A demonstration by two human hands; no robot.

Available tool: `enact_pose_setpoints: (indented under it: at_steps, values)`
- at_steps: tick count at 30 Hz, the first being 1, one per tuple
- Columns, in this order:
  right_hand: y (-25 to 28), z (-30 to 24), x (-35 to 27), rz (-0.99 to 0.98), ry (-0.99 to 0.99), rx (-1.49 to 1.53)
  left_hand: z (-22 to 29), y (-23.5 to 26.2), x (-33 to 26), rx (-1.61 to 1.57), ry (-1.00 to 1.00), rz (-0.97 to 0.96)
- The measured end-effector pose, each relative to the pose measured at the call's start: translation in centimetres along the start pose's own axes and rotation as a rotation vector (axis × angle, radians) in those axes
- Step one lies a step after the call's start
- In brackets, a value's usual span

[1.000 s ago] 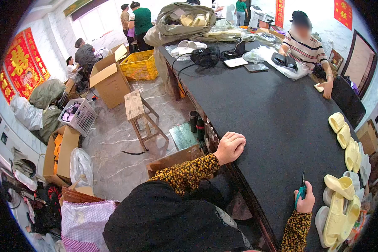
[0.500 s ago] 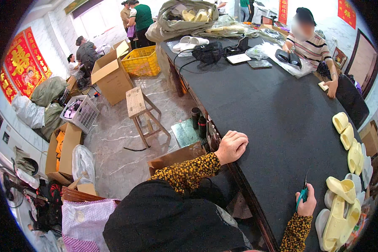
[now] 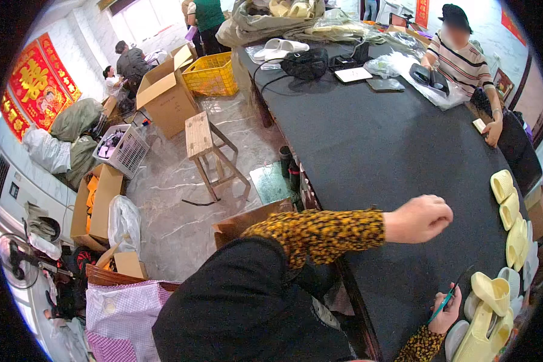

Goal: The person cuts excess material from pairs of foam slides using snips by hand.

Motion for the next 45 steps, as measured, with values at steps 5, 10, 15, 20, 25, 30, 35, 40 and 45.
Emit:
enact_pose_setpoints:
  at_steps: [5,10,15,20,25,30,35,40,45]
  values:
    - [0.8,-3.7,-1.0,0.172,-0.152,0.213,-2.3,-8.8,4.8,-0.043,-0.070,-0.210]
    - [-1.4,-6.0,1.3,0.139,-0.285,0.482,-9.5,-12.1,8.0,0.117,0.023,-0.289]
    - [-0.2,-5.0,0.4,0.231,-0.318,0.675,-13.0,-20.9,12.9,0.154,-0.038,-0.334]
    - [0.2,-6.1,0.4,0.190,-0.395,0.642,-13.7,-28.8,16.4,0.296,-0.256,-0.450]
    - [-0.2,-5.4,0.7,0.248,-0.282,0.748,-18.4,-35.5,19.8,0.587,-0.382,-0.499]
    - [0.1,-5.8,0.8,0.292,-0.144,0.586,-26.0,-40.0,22.7,0.660,-0.241,-0.496]
    - [-0.1,-4.8,0.5,0.277,-0.160,0.611,-25.8,-42.3,22.4,0.821,-0.110,-0.550]
    - [-0.4,-5.7,0.9,0.209,-0.215,0.689,-25.9,-39.8,21.4,0.934,-0.093,-0.470]
    - [0.0,-5.6,0.7,0.168,-0.243,0.762,-23.5,-38.4,21.2,0.860,-0.175,-0.516]
Point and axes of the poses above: each hand's wrist, its own x-axis towards the middle knuckle, its own y-axis out of the back of the hand, z = x × y, the point moved 5 cm from there along x, towards the middle knuckle, and after that the axes turned 4 degrees about x, right-handed, at the moved point
